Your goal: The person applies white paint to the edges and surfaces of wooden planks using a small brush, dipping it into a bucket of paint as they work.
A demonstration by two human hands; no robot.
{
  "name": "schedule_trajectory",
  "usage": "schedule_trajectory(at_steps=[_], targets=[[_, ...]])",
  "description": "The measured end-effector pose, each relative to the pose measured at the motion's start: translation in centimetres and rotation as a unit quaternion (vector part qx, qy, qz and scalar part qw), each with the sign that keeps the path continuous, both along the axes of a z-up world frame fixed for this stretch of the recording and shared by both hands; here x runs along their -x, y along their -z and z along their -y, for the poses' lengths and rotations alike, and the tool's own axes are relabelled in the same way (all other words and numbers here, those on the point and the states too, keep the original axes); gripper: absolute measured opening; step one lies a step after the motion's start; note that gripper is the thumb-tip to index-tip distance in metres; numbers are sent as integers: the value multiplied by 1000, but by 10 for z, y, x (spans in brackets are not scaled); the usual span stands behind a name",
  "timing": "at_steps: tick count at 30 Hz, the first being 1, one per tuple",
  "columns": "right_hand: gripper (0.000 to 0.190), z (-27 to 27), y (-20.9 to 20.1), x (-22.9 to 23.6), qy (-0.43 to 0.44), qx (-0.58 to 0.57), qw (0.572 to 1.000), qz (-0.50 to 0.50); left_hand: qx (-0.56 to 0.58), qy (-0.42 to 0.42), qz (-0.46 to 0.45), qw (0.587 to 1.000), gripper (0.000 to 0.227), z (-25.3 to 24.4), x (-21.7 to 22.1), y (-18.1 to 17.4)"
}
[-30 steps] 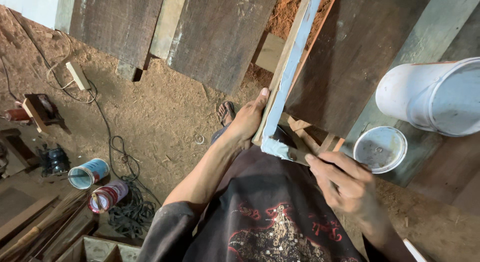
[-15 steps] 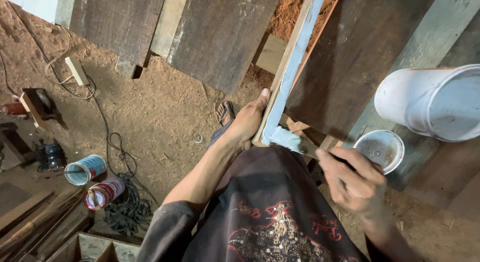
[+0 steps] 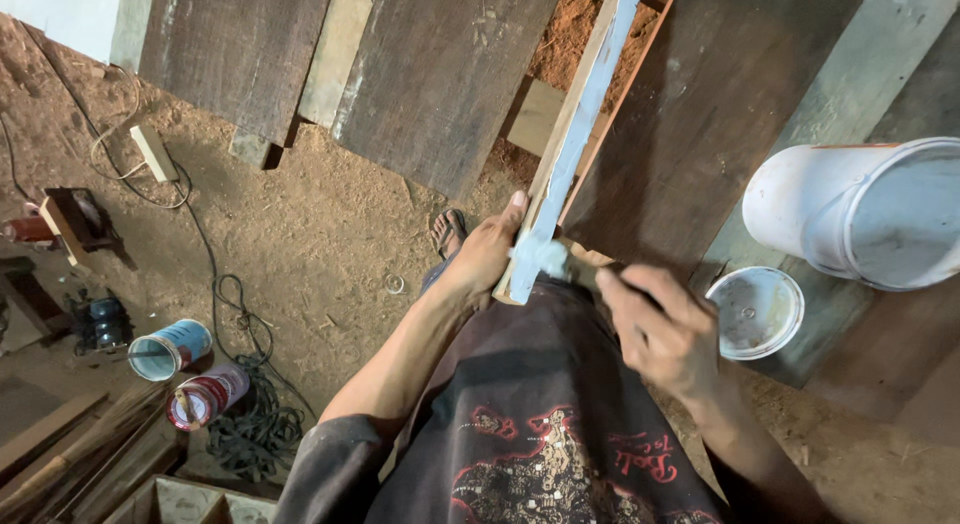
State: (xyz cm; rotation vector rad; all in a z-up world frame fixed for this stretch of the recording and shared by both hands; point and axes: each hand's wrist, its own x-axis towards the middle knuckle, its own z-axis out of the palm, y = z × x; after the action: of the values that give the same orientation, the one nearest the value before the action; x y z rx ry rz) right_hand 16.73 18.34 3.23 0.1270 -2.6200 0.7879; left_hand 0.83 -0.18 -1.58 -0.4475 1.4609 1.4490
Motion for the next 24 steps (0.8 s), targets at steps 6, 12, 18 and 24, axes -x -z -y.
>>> schedule_trajectory(at_steps=[6, 12, 18, 24], targets=[[22, -40, 50, 34, 26, 15, 1000, -8, -24, -23, -5, 999, 68, -7, -9, 26], [20, -46, 87, 12, 21, 129, 989, 63, -20, 5, -14, 1000, 68, -2, 0, 19], [41, 8, 54, -14, -95, 143, 981, -93, -7, 26, 3, 1000, 68, 0, -6, 33], [27, -32, -24, 40, 1, 160, 983, 85, 29, -19, 33, 999, 65, 20, -6, 34]])
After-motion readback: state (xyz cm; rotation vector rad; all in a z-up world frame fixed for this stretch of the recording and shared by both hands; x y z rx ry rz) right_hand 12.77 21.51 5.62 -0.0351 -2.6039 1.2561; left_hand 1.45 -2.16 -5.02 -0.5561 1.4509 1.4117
